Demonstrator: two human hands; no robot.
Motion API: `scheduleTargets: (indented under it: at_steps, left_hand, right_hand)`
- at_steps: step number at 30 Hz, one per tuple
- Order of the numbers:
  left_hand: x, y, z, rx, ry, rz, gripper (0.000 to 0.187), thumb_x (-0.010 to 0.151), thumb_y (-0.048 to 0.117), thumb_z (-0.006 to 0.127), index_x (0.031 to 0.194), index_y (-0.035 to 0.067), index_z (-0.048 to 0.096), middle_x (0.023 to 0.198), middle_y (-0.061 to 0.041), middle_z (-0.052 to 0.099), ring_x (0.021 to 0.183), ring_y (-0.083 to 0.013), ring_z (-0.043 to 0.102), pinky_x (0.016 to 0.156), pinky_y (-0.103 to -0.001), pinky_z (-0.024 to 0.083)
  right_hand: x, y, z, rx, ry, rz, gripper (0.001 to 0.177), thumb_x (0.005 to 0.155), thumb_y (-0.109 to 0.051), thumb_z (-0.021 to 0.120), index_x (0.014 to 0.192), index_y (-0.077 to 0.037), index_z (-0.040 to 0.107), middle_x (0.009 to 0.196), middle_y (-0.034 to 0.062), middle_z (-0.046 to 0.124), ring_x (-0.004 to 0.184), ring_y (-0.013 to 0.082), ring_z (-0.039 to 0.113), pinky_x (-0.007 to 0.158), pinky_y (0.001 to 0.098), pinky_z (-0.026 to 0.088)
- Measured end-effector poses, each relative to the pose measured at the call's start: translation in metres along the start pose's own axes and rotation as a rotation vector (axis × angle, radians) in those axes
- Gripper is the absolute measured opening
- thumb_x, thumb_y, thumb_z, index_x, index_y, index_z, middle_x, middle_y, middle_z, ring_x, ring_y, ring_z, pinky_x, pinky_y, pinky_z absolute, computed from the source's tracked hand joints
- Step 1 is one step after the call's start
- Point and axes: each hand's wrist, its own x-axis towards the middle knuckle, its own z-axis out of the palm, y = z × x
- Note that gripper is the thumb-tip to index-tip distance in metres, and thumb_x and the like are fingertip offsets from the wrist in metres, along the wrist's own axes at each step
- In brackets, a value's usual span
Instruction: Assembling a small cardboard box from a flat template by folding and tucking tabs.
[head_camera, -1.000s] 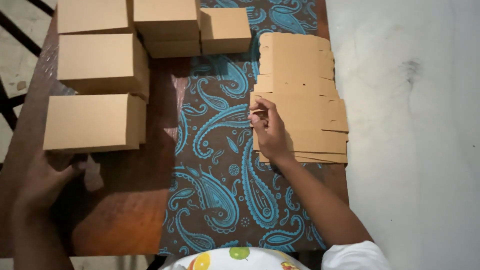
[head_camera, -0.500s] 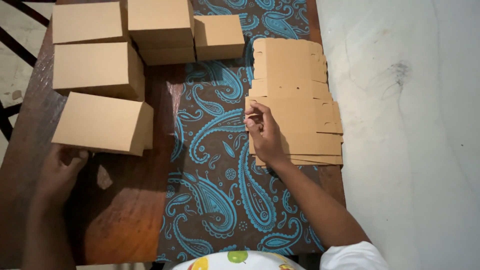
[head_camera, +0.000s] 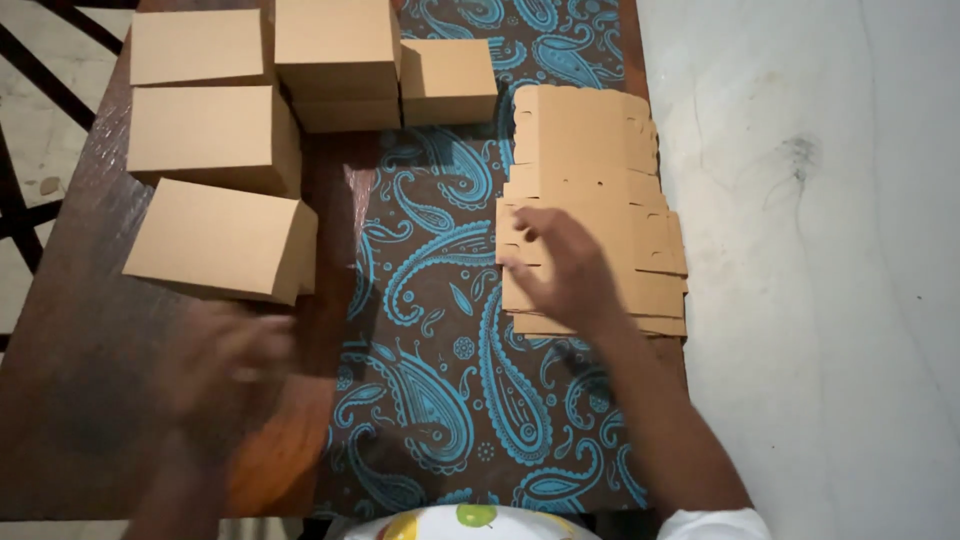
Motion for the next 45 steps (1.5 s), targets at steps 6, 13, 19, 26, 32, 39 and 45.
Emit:
scheduleTargets:
  at_steps: [6,13,19,26,32,39,45]
  left_hand:
    - [0.074,0.055,0.094,-0.289,-0.082,0.167,0.01,0.084,0.013,0.076,0.092,0.007,0.076,0.075,-0.008,0.066,0.064,-0.0269,0.062,0.059,-0.039,0.049]
    - [0.114,0.069,0.178,-0.265,-0.698,0.072,0.057,0.094,0.039,0.066,0.144,0.015,0.054,0.151,-0.022,0.046,0.14,-0.0485,0.043,0.113,-0.062,0.036]
    - [0.107,0.057,0.222,-0.141,-0.716,0.106,0.071,0.096,0.054,0.061,0.154,0.015,0.048,0.166,-0.023,0.03,0.154,-0.0487,0.025,0.126,-0.059,0.018]
    - [0.094,0.041,0.233,-0.306,-0.413,0.149,0.059,0.087,0.046,0.079,0.13,0.008,0.068,0.143,-0.022,0.059,0.141,-0.0497,0.045,0.121,-0.057,0.033]
    - [0.085,0.034,0.25,-0.363,-0.203,0.147,0.024,0.099,0.032,0.069,0.112,0.013,0.078,0.115,-0.009,0.078,0.12,-0.0361,0.068,0.112,-0.054,0.045]
    - [0.09,0.035,0.246,-0.509,-0.124,-0.037,0.013,0.099,0.012,0.071,0.109,0.014,0.079,0.101,-0.005,0.08,0.101,-0.0282,0.077,0.107,-0.046,0.052]
    - [0.089,0.032,0.243,-0.514,-0.069,-0.173,0.017,0.093,0.01,0.078,0.109,0.018,0.079,0.098,0.001,0.08,0.096,-0.0232,0.076,0.097,-0.04,0.058]
  right_hand:
    - [-0.011,0.012,-0.058,-0.111,-0.586,0.411,0.085,0.065,-0.024,0.095,0.142,-0.018,0.061,0.152,0.0222,0.049,0.141,0.0558,0.04,0.115,0.0651,0.036]
    - [-0.056,0.05,-0.044,-0.027,-0.674,0.611,0.09,0.063,-0.045,0.094,0.145,-0.029,0.06,0.166,0.0149,0.035,0.154,0.0477,0.02,0.126,0.0611,0.013]
    - [-0.057,0.058,-0.044,0.02,-0.649,0.636,0.085,0.063,-0.048,0.092,0.141,-0.029,0.063,0.166,0.0137,0.035,0.155,0.0466,0.019,0.125,0.0627,0.011]
    - [-0.074,0.072,-0.044,0.07,-0.553,0.484,0.065,0.072,-0.053,0.088,0.129,-0.029,0.071,0.157,0.0167,0.047,0.15,0.0528,0.028,0.119,0.0697,0.02]
    - [-0.091,0.076,-0.04,0.062,-0.364,0.382,0.023,0.09,-0.034,0.084,0.11,-0.024,0.08,0.12,0.0053,0.076,0.133,0.0342,0.061,0.113,0.0529,0.041]
    - [-0.081,0.059,-0.038,-0.106,-0.255,0.353,0.008,0.1,-0.018,0.074,0.105,-0.015,0.08,0.097,0.0061,0.079,0.096,0.0284,0.076,0.09,0.0414,0.056]
    - [-0.086,0.064,-0.037,-0.285,-0.145,0.279,0.011,0.106,-0.026,0.07,0.104,-0.021,0.079,0.086,-0.0034,0.076,0.081,0.0179,0.075,0.077,0.0317,0.056]
